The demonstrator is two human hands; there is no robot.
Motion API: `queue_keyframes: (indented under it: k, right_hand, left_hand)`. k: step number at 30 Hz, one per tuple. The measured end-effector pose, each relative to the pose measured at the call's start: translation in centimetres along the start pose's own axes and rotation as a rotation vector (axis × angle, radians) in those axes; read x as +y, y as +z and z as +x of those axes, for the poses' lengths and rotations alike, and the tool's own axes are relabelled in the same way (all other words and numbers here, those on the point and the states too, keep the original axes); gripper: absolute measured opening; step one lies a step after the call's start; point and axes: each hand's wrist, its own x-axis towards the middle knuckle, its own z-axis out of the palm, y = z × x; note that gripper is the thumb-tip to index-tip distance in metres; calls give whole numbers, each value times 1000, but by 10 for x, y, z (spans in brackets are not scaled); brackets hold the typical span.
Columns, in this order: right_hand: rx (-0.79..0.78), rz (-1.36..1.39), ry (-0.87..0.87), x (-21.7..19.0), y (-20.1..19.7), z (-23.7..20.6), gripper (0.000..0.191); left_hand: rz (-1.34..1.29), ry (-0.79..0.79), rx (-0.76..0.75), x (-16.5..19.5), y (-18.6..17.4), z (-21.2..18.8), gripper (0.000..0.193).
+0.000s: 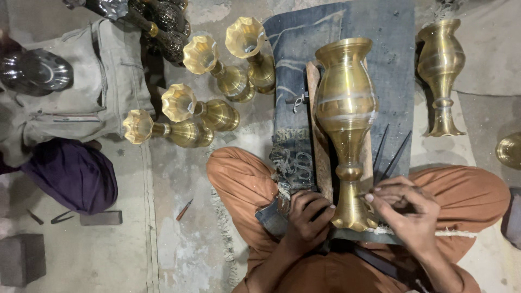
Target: The person sits on the floor finishing a brass vase, rubbing its surface with a flat wooden block, scraping the seam area with a small hand tool, and pulling a rope wrapped around the vase to rotate it against an abrasive while holding it steady.
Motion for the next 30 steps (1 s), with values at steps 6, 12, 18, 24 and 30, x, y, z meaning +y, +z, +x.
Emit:
queue_keyframes:
  k: [6, 12, 18, 24, 30]
  right_hand:
    - [-5, -25, -54, -1, 0, -2, 14]
    - [-14, 34, -26, 4, -1, -6, 12]
    - [29, 27, 34, 19, -8, -5, 13]
    - [-28, -230, -338, -15, -28, -17, 16]
    - [-385, -602, -610, -49, -23, -1, 52]
  left_hand:
    - [1, 11, -1, -1, 1, 1, 37]
    - [-6, 12, 2, -2, 1, 1, 35]
    - [-10, 8, 5, -5, 1, 3, 35]
    - [-19, 0, 40, -6, 3, 10, 36]
    - [-24, -103, 115, 2, 4, 11, 35]
